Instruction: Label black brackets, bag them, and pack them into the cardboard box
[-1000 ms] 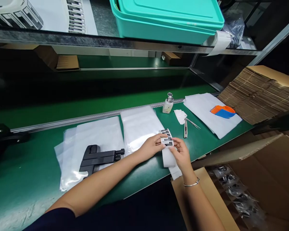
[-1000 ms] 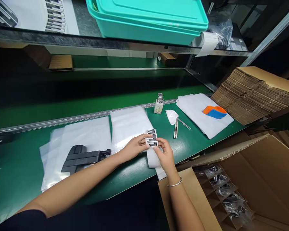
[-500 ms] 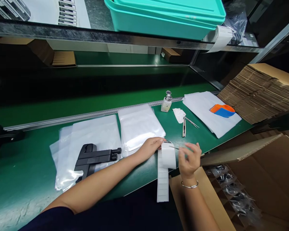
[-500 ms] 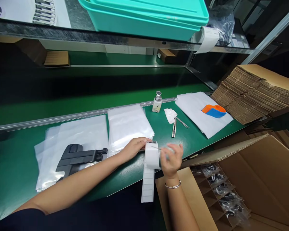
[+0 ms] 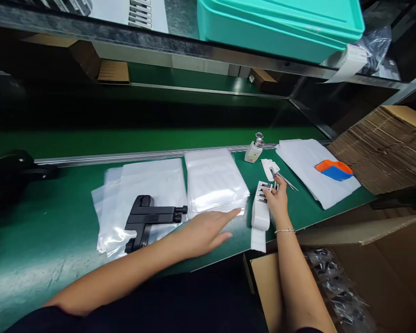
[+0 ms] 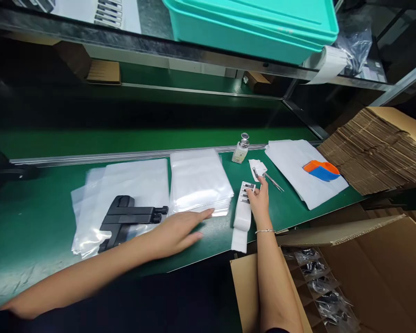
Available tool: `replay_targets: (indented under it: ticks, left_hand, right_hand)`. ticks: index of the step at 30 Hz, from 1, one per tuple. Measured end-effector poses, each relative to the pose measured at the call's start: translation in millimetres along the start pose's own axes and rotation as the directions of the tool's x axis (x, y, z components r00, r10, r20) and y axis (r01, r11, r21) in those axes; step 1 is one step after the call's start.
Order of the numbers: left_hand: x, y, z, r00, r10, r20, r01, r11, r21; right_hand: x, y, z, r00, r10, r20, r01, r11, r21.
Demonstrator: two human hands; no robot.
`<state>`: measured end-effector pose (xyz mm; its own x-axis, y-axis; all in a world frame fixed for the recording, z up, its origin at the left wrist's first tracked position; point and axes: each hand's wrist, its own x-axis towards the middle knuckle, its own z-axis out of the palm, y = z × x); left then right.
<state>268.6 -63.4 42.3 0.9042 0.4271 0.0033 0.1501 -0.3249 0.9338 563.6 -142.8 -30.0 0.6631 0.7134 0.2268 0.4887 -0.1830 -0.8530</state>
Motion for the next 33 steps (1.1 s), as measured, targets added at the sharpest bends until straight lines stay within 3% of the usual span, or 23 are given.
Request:
replay_targets:
  ticks: [2,4,6,7,10,12,15,17,19,33]
  left_hand:
    - [-25.5,-11.6,-46.9,0.991,-0.073,-0.113,0.091,0.982,0.164]
    - [-52.7,-35.8,-93.1,0.955,-0.135,-0.266,0.225,0.911,0.346]
    - [-80.2,-65.2,-123.9,0.939,-0.183,-0.292,0.298,0.856,0.422]
    - [-92.6,-78.7,-130.4,0.938,-0.204,-0.281,0.311,0.852,0.421]
    - [-116.3,-105.3,-115.9,0.92,-0.198,-0.338,0.317,0.883,0.346]
    - [-119.5,-109.7,-90.8,0.879,-0.18,-0.442,0.334,0.894,0.299]
    - [-114.9,-103.8,-59.5,0.821,-0.184,-0.54,0.363,0.899,0.246]
    - [-111.7,-98.5,-50.7,0.799,-0.185,-0.572,0.366,0.905,0.219]
    - [-110.1,-95.5,-49.6,0.79,-0.182,-0.585,0.357,0.913,0.197]
    - [-110.0,-98.4,-52.8,0.807,-0.146,-0.573,0.353,0.896,0.269]
  right_hand:
    - [16.0,0.5,-3.2,0.995,-0.098,0.017,0.099,0.965,-0.244]
    - [19.1,-10.4,-0.5,0.976,-0.215,-0.04,0.181,0.897,-0.403]
    - [9.0,-33.1,9.0,0.951,-0.28,-0.135,0.209,0.897,-0.39]
    - [-0.1,-47.9,16.3,0.947,-0.278,-0.161,0.219,0.925,-0.309]
    - [-36.7,-96.4,50.3,0.985,-0.16,-0.07,0.167,0.981,0.1]
    - [-63.3,-124.6,83.3,0.983,-0.1,0.153,0.053,0.957,0.286]
    - [-96.2,-149.6,138.5,0.88,-0.059,0.472,-0.089,0.954,0.286]
    - [-109.8,-154.2,167.8,0.833,-0.021,0.553,-0.136,0.961,0.24]
    - [-116.0,-153.7,185.0,0.826,0.008,0.564,-0.146,0.969,0.199]
    - [-111.5,-154.5,190.1,0.799,0.035,0.6,-0.088,0.994,0.06]
